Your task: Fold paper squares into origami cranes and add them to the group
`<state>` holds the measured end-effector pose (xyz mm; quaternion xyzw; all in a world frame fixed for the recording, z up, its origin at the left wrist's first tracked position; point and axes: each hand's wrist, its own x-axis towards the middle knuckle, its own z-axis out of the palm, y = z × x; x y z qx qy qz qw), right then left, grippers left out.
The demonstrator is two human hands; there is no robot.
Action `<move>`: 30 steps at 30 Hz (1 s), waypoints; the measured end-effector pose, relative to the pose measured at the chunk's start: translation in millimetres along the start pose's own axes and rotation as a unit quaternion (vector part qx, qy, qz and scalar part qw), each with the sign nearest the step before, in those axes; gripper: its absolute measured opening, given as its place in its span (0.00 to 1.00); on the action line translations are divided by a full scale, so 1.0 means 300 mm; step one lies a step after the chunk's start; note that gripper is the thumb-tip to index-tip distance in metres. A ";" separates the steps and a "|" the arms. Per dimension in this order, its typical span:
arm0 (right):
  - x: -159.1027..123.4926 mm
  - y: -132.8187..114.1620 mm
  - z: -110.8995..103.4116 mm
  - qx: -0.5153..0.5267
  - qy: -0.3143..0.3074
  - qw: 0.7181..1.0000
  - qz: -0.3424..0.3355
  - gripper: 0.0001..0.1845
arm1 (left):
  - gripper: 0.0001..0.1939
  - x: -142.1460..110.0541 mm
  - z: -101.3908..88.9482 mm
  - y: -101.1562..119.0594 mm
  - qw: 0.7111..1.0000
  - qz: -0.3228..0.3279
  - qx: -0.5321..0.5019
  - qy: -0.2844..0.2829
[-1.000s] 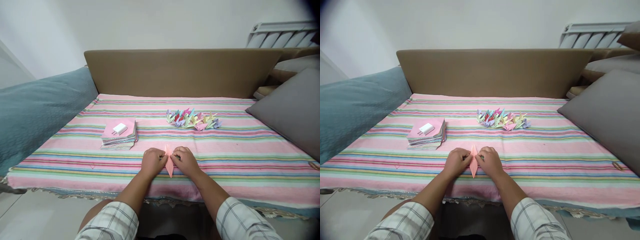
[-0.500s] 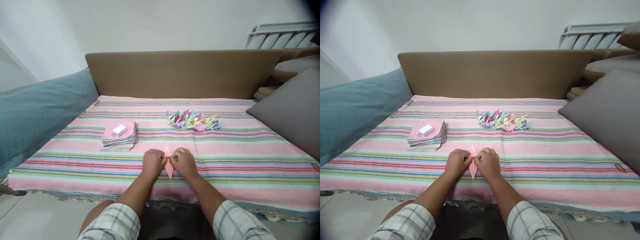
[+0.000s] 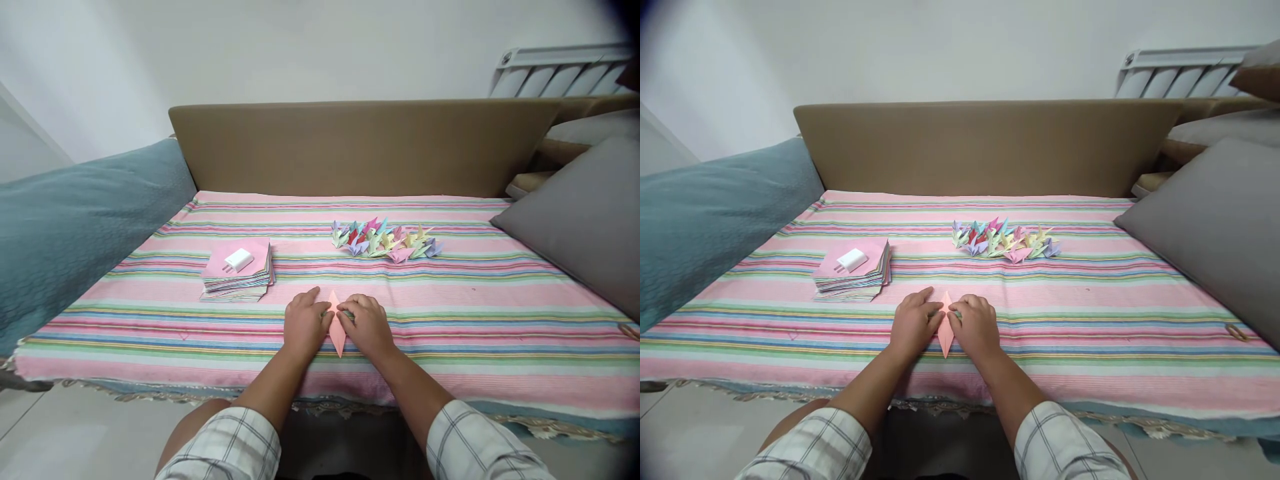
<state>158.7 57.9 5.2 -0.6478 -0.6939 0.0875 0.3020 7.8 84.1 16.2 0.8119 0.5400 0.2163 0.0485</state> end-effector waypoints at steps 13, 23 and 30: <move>-0.002 -0.013 -0.011 -0.006 0.000 1.000 -0.003 0.09 | 0.12 0.039 -0.059 0.000 0.995 -0.011 0.007 -0.100; 0.018 -0.025 -0.005 -0.021 -0.017 0.999 0.039 0.15 | 0.17 0.075 -0.070 -0.037 0.987 -0.051 -0.026 -0.152; 0.049 -0.025 -0.017 0.052 -0.043 0.995 0.071 0.11 | 0.15 0.075 -0.048 -0.045 0.984 -0.045 -0.104 -0.134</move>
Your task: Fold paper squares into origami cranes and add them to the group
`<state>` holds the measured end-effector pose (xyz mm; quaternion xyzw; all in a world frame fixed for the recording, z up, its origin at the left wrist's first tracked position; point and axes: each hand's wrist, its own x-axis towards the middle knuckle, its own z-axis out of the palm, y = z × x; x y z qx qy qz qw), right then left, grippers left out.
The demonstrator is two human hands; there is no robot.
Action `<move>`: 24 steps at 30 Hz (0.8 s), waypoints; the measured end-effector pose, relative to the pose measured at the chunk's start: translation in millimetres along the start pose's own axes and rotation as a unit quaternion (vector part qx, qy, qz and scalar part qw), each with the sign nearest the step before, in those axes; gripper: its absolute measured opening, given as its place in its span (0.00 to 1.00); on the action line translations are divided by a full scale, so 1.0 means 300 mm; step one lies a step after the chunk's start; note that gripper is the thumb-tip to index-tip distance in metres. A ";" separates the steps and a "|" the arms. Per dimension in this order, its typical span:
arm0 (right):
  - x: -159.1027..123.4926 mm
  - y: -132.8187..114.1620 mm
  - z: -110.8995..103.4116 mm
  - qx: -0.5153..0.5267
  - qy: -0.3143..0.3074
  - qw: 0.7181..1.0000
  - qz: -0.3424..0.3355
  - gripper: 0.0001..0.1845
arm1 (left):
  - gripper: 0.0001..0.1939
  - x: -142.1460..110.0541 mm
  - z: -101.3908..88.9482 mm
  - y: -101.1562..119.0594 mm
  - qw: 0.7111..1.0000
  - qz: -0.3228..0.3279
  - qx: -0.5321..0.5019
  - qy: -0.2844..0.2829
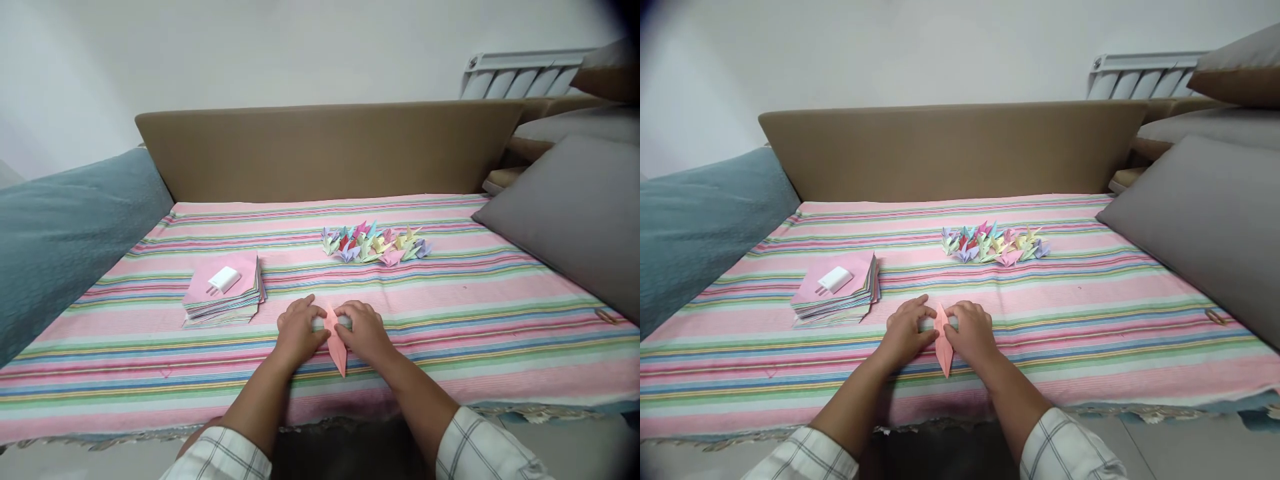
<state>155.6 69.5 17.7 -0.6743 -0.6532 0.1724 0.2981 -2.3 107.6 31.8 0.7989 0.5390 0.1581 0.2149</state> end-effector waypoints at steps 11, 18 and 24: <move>0.008 0.005 -0.005 0.313 -0.047 0.949 0.013 0.09 | 0.11 -0.007 0.008 0.014 0.966 0.027 -0.256 0.004; 0.007 -0.021 0.003 0.563 -0.037 0.824 0.057 0.26 | 0.28 -0.017 0.013 0.048 0.780 -0.044 -0.624 -0.008; -0.008 -0.021 -0.001 0.591 -0.060 0.799 0.097 0.20 | 0.25 -0.016 0.022 0.078 0.761 -0.050 -0.645 0.047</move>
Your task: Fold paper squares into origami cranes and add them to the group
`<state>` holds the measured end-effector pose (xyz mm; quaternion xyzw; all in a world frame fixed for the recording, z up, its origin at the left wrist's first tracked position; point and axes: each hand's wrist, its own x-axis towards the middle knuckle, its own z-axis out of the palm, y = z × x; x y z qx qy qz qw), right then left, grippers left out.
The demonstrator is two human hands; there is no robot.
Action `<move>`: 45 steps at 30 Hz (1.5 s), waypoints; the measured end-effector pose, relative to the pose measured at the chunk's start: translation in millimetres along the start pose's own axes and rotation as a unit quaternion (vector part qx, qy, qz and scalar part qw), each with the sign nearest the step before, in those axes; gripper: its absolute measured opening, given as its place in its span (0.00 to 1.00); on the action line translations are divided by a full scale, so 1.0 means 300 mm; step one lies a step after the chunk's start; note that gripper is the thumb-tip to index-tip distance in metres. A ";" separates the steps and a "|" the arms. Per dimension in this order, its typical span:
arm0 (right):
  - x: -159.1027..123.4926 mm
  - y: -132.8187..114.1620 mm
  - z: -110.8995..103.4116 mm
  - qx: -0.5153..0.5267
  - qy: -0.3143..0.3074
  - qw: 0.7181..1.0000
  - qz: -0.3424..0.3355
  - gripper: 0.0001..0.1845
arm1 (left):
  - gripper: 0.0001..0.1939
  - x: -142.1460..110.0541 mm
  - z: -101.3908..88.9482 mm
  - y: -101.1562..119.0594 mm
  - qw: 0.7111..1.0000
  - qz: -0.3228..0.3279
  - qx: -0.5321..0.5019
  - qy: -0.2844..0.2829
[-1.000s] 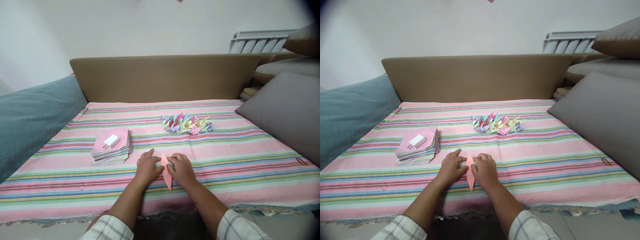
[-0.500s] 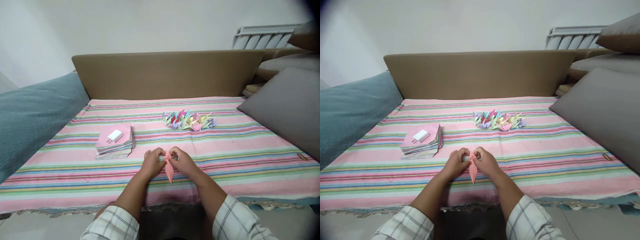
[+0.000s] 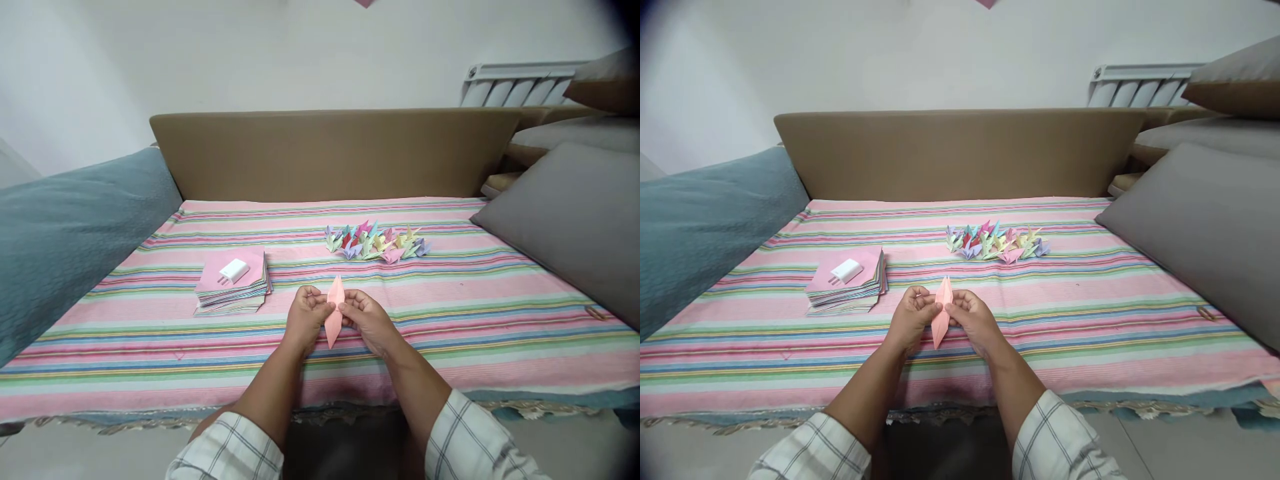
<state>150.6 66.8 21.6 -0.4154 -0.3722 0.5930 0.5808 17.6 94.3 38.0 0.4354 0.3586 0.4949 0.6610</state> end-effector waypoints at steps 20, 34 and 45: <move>-0.034 -0.015 -0.014 -0.214 0.084 0.959 -0.165 0.13 | 0.16 -0.022 0.053 -0.016 0.997 -0.066 -0.032 0.012; -0.022 0.013 -0.034 -0.126 0.076 0.989 0.013 0.14 | 0.07 -0.014 -0.032 -0.009 0.862 0.139 0.487 0.013; -0.041 -0.020 -0.070 -0.447 0.019 0.894 -0.015 0.12 | 0.13 -0.044 -0.064 -0.026 0.715 0.281 0.624 -0.146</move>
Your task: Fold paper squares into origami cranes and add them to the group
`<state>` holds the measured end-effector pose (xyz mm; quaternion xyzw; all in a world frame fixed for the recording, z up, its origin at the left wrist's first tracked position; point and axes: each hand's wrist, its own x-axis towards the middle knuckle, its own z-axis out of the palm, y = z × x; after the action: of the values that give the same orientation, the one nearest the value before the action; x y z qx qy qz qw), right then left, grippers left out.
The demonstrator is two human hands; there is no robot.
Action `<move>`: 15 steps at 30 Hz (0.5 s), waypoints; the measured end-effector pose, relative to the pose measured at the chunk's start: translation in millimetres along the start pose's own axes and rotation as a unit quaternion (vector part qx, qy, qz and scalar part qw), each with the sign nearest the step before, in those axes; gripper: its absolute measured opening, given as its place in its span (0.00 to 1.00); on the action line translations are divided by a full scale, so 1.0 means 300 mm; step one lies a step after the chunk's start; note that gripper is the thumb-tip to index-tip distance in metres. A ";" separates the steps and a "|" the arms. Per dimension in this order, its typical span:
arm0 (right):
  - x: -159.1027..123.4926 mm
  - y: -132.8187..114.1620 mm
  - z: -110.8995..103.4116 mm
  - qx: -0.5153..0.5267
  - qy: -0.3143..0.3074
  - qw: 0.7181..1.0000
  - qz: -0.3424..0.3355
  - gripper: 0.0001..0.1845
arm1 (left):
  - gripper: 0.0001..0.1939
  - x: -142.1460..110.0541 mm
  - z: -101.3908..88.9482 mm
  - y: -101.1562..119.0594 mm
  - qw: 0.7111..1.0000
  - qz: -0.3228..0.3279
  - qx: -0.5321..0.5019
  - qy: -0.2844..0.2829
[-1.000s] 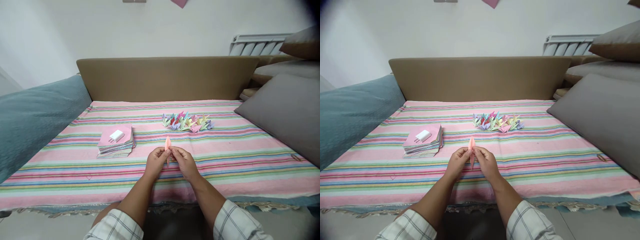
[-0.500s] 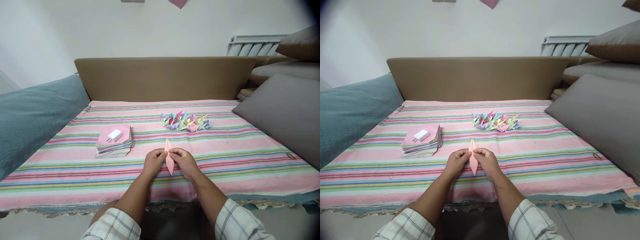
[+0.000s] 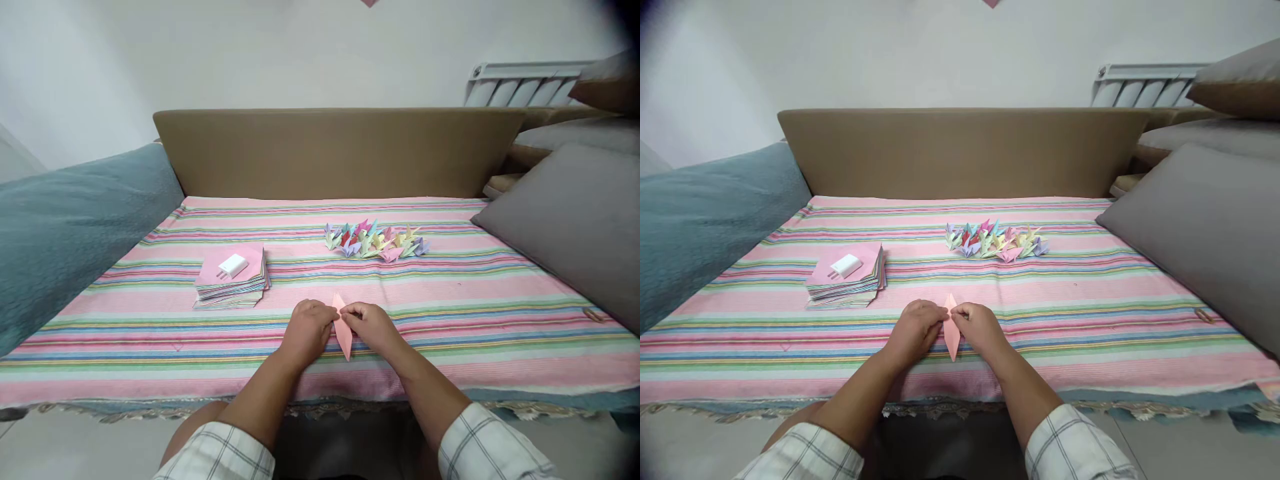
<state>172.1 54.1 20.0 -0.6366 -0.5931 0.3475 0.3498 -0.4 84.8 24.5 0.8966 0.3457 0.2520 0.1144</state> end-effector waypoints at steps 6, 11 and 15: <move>-0.013 0.040 -0.030 -0.162 0.020 0.974 -0.154 0.14 | 0.14 0.002 0.014 -0.008 0.999 0.007 0.001 -0.041; -0.006 0.090 -0.049 -0.181 -0.008 0.959 -0.218 0.17 | 0.14 0.007 0.002 -0.008 0.999 0.005 -0.021 -0.038; -0.001 0.099 -0.062 -0.168 -0.027 0.956 -0.239 0.15 | 0.14 0.009 -0.007 0.003 0.999 0.008 -0.013 -0.047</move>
<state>203.2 51.8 4.2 -0.5160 -0.7870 0.1659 0.2946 0.9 85.9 27.6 0.9088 0.3293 0.2148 0.1400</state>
